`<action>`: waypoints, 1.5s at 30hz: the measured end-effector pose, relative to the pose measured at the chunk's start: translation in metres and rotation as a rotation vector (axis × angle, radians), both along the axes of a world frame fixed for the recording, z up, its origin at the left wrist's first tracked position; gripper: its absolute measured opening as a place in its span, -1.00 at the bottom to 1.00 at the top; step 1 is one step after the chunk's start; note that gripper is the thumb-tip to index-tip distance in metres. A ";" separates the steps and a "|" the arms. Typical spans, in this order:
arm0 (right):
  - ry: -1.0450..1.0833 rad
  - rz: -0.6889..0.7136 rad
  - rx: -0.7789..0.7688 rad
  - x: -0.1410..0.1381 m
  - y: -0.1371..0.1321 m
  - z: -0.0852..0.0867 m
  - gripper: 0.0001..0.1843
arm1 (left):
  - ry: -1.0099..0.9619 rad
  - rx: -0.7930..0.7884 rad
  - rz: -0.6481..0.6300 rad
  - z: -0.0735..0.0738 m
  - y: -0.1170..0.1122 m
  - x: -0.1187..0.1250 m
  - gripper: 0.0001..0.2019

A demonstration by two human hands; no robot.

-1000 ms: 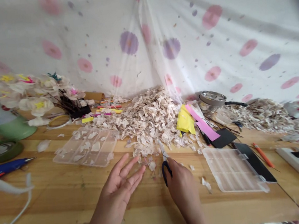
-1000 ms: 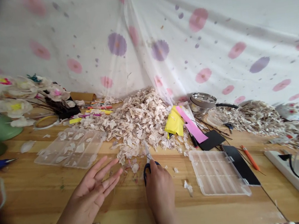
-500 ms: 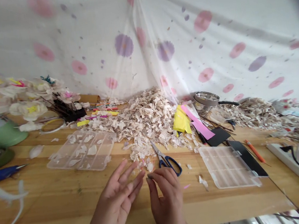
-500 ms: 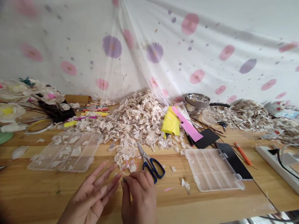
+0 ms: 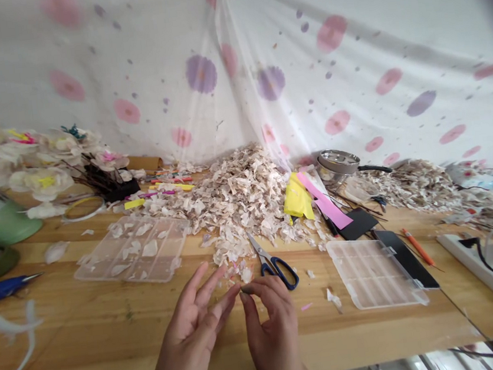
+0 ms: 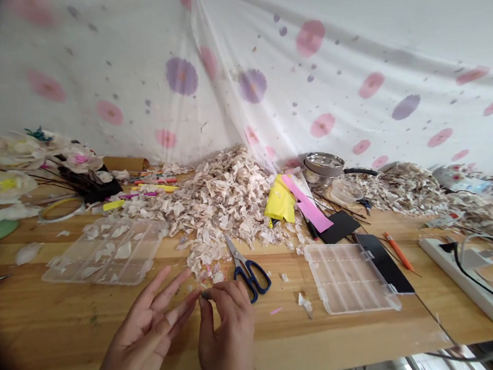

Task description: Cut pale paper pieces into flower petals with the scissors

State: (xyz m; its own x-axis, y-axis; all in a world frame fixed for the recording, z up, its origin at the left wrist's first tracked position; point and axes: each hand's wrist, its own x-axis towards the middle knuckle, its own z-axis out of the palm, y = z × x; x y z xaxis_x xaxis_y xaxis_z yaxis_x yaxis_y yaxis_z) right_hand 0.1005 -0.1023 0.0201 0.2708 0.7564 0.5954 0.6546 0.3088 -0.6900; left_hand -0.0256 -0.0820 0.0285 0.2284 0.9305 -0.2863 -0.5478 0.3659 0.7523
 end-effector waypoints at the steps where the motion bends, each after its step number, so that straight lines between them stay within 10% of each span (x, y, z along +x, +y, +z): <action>1: -0.007 -0.004 0.000 0.000 0.001 -0.001 -0.82 | 0.000 -0.003 -0.001 0.000 0.000 0.000 -0.32; 9: -0.074 -0.020 -0.005 0.001 0.002 -0.003 -0.83 | 0.045 0.058 0.007 -0.004 0.000 0.000 -0.36; 24: 0.277 0.061 -0.153 0.004 -0.001 0.002 -0.86 | 0.739 1.082 0.036 -0.031 -0.004 -0.004 -0.31; 45: 0.268 0.072 -0.171 0.005 0.001 0.005 -0.78 | 0.661 0.824 -0.184 -0.054 -0.006 -0.017 -0.56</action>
State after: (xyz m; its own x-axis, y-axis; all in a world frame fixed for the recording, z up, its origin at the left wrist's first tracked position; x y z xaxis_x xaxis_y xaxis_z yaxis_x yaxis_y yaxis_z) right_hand 0.1053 -0.1014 0.0250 0.3430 0.8622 0.3727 0.4235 0.2122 -0.8807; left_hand -0.0421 -0.0877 -0.0251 0.4148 0.8604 0.2960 0.0707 -0.3548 0.9323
